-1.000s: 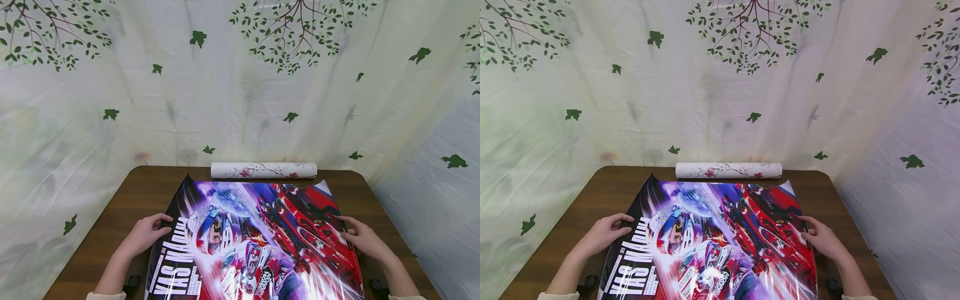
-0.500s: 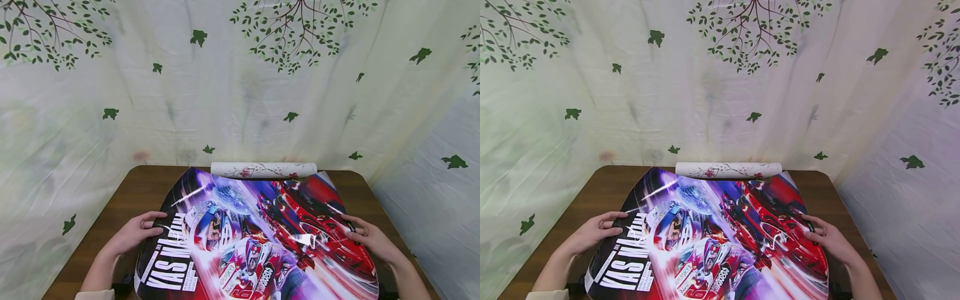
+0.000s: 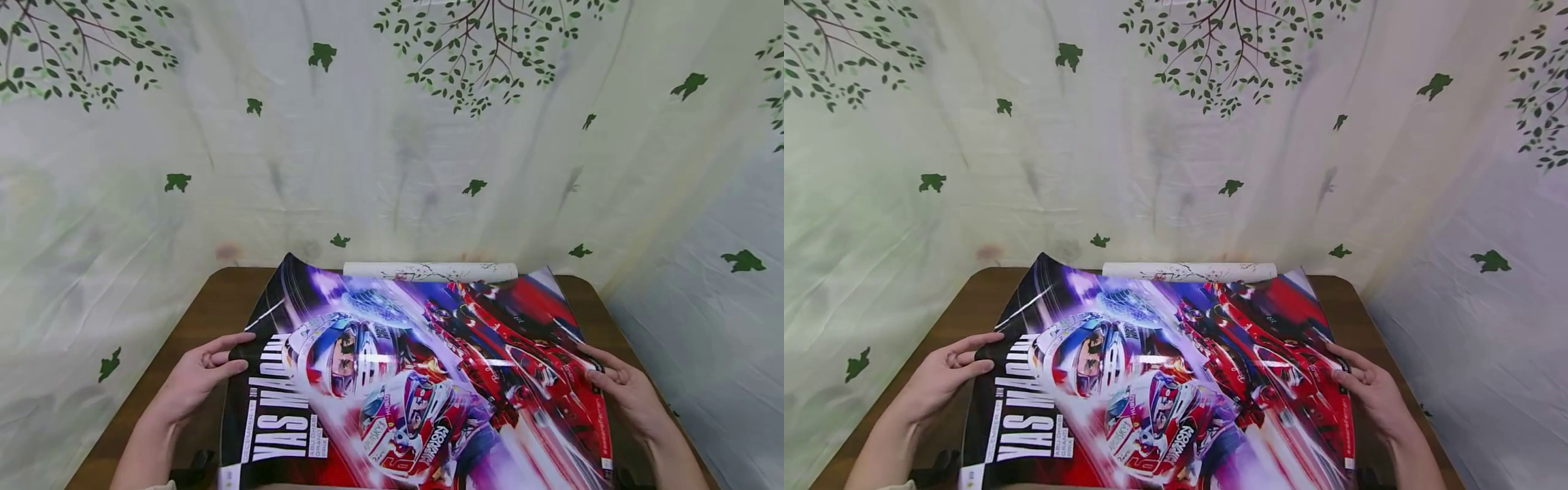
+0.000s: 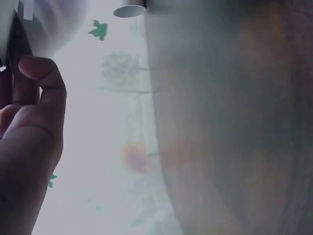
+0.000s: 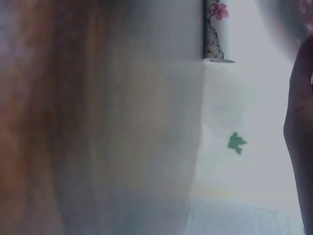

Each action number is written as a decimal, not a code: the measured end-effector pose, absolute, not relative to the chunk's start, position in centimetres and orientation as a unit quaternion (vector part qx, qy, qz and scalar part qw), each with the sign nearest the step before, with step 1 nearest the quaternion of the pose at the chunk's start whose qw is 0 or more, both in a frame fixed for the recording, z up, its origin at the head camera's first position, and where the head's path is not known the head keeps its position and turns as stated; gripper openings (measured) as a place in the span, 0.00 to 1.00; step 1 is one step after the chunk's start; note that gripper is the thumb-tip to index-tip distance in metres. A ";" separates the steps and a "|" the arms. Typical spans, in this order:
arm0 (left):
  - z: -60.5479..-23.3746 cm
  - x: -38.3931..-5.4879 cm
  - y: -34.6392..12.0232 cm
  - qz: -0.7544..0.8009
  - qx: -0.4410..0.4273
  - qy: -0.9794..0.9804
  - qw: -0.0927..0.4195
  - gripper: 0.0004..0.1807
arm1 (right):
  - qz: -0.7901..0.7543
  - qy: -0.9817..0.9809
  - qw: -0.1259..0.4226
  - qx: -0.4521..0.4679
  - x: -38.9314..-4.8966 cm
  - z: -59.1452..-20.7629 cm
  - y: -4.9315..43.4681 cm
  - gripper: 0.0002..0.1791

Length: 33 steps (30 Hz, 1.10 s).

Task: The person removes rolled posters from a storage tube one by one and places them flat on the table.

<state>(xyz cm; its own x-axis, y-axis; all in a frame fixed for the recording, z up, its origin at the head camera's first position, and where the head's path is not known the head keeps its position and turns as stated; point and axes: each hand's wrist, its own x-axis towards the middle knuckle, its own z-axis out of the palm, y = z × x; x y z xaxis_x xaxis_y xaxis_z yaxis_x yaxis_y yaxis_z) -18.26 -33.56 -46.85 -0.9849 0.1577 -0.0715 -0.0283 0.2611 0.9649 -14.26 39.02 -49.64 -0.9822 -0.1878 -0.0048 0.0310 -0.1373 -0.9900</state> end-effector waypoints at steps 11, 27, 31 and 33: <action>-46.3 -17.6 -33.0 0.537 0.025 0.842 -0.039 0.13 | -0.712 0.698 -0.058 -0.057 -14.0 -49.5 38.8 0.17; -49.4 -20.6 -33.0 0.442 0.041 0.894 0.062 0.22 | -0.419 0.903 0.092 0.032 -16.7 -49.5 40.4 0.31; -49.7 -21.7 -33.0 0.433 0.083 0.893 0.089 0.23 | -0.407 0.906 0.117 -0.023 -17.3 -49.9 40.8 0.30; -49.9 -22.2 -33.0 0.427 0.105 0.893 0.096 0.23 | -0.404 0.905 0.125 -0.047 -17.6 -50.1 41.0 0.30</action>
<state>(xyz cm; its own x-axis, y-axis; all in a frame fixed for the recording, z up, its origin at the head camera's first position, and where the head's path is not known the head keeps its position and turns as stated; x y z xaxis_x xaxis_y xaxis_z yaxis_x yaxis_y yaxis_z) -22.20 -33.02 -49.89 -0.9593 0.2703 -0.0817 0.1060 0.6129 0.7830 -17.58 41.03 -50.15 -0.9643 -0.1855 -0.1888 0.0167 0.6692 -0.7429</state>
